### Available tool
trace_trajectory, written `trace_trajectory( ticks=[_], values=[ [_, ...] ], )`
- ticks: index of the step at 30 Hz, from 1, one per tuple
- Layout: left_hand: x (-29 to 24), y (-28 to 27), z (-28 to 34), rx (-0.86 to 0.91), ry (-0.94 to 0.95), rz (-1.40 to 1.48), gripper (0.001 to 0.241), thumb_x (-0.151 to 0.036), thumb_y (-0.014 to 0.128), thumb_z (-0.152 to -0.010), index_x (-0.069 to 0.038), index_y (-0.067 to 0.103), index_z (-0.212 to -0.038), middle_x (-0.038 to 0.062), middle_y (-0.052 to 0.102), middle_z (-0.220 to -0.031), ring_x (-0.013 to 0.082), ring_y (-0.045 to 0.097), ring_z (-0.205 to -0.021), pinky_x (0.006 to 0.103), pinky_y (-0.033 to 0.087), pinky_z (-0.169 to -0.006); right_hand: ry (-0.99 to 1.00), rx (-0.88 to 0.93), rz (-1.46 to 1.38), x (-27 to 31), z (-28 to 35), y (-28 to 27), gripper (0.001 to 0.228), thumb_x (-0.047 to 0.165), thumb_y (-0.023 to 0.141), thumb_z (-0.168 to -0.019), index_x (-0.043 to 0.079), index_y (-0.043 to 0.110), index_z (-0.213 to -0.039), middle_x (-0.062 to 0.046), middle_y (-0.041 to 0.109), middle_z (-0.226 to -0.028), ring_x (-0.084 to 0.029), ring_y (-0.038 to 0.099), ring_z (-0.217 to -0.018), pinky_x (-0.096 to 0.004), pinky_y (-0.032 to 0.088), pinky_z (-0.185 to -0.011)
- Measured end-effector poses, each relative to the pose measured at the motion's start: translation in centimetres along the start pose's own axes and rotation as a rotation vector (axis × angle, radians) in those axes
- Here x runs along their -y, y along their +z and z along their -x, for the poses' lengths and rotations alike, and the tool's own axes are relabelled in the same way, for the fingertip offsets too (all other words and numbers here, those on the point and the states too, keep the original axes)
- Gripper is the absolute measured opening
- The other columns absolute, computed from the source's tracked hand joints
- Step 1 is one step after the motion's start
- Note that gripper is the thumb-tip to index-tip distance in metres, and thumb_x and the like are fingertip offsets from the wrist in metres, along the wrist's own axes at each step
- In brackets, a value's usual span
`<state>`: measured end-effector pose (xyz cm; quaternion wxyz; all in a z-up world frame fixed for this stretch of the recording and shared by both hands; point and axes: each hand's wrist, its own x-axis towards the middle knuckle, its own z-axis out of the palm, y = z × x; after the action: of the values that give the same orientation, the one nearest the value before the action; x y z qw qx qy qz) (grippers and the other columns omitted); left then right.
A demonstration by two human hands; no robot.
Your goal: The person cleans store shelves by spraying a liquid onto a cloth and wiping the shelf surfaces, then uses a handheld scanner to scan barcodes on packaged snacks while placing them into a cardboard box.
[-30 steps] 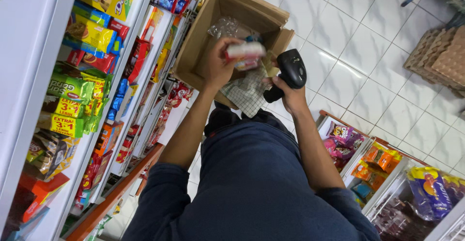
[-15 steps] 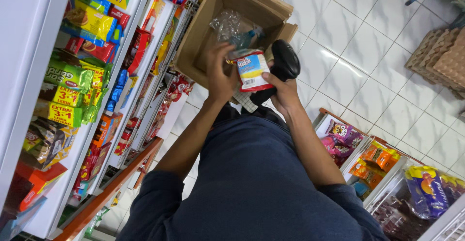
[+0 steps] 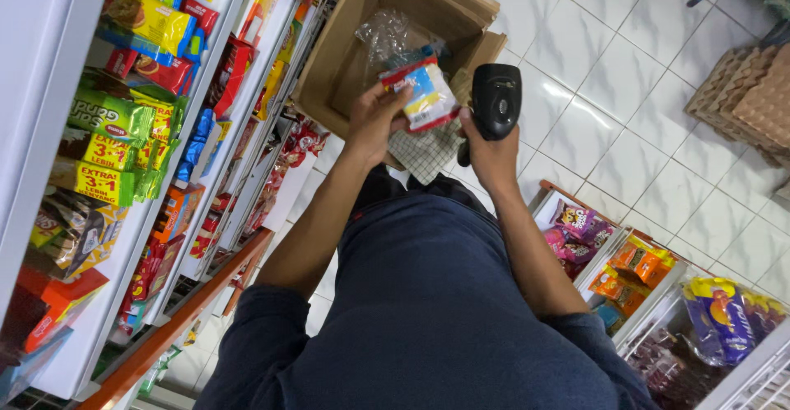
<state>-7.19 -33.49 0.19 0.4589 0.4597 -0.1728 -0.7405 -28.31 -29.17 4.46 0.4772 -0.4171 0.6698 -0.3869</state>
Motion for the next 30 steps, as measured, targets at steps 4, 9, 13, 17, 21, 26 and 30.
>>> trace_trajectory(
  ticks=[4,9,13,17,21,26,30],
  values=[
    [-0.1,0.2,-1.6,-0.059,0.034,0.021,0.033,-0.021,0.075,-0.094,-0.006,0.067,-0.123,0.006,0.071,-0.114,0.0177,0.071,-0.103,0.0358,0.059,-0.086,-0.045,0.233,0.151,1.1,1.5,-1.8,0.018,0.016,0.077,-0.092,0.000,0.072,-0.099,-0.006,0.073,-0.077,-0.011,0.069,-0.068,-0.029,0.055,-0.064],
    [-0.4,0.6,-1.8,-0.069,0.040,-0.025,0.034,-0.024,0.075,-0.093,-0.008,0.067,-0.122,0.005,0.073,-0.112,0.0168,0.071,-0.101,0.0349,0.059,-0.086,-0.145,0.389,0.187,1.8,3.5,-2.1,0.024,0.016,0.081,-0.088,0.000,0.069,-0.101,-0.005,0.073,-0.081,-0.011,0.066,-0.071,-0.029,0.054,-0.066],
    [-0.3,0.9,-1.5,-0.026,0.076,-0.070,0.035,-0.025,0.077,-0.094,-0.007,0.068,-0.123,0.006,0.073,-0.112,0.0150,0.070,-0.102,0.0339,0.059,-0.089,-0.076,0.413,0.156,1.8,3.8,-1.3,0.024,0.016,0.081,-0.088,0.000,0.068,-0.099,-0.006,0.072,-0.079,-0.012,0.067,-0.070,-0.029,0.054,-0.066],
    [-0.2,1.2,-1.6,-0.023,0.085,-0.056,0.037,-0.025,0.077,-0.093,-0.006,0.068,-0.124,0.006,0.074,-0.112,0.0145,0.071,-0.101,0.0332,0.060,-0.087,-0.206,0.409,0.159,2.0,3.8,-0.7,0.026,0.016,0.081,-0.088,-0.001,0.068,-0.103,-0.006,0.072,-0.083,-0.013,0.065,-0.074,-0.029,0.054,-0.069],
    [0.1,1.2,-1.5,-0.054,0.057,-0.092,0.038,-0.025,0.077,-0.093,-0.005,0.069,-0.125,0.007,0.075,-0.111,0.0144,0.071,-0.099,0.0317,0.059,-0.084,-0.114,0.426,0.208,1.9,3.7,-0.4,0.025,0.019,0.082,-0.088,0.000,0.069,-0.099,-0.006,0.071,-0.077,-0.014,0.064,-0.069,-0.031,0.053,-0.065],
    [0.9,0.2,-1.7,-0.087,0.104,-0.074,0.040,-0.026,0.077,-0.092,-0.004,0.068,-0.124,0.007,0.075,-0.111,0.0141,0.073,-0.098,0.0314,0.061,-0.084,-0.003,0.296,0.201,-1.1,2.6,-0.3,0.024,0.022,0.081,-0.089,0.003,0.072,-0.101,-0.008,0.071,-0.078,-0.017,0.066,-0.071,-0.032,0.053,-0.068],
    [1.8,-2.2,-2.3,-0.145,0.101,-0.003,0.039,-0.033,0.071,-0.097,-0.004,0.068,-0.122,0.006,0.073,-0.107,0.0129,0.072,-0.094,0.0285,0.058,-0.082,-0.300,-0.058,0.304,-5.8,0.1,1.3,0.039,0.021,0.087,-0.083,0.000,0.065,-0.107,-0.016,0.070,-0.095,-0.030,0.068,-0.084,-0.039,0.054,-0.076]
  ],
)
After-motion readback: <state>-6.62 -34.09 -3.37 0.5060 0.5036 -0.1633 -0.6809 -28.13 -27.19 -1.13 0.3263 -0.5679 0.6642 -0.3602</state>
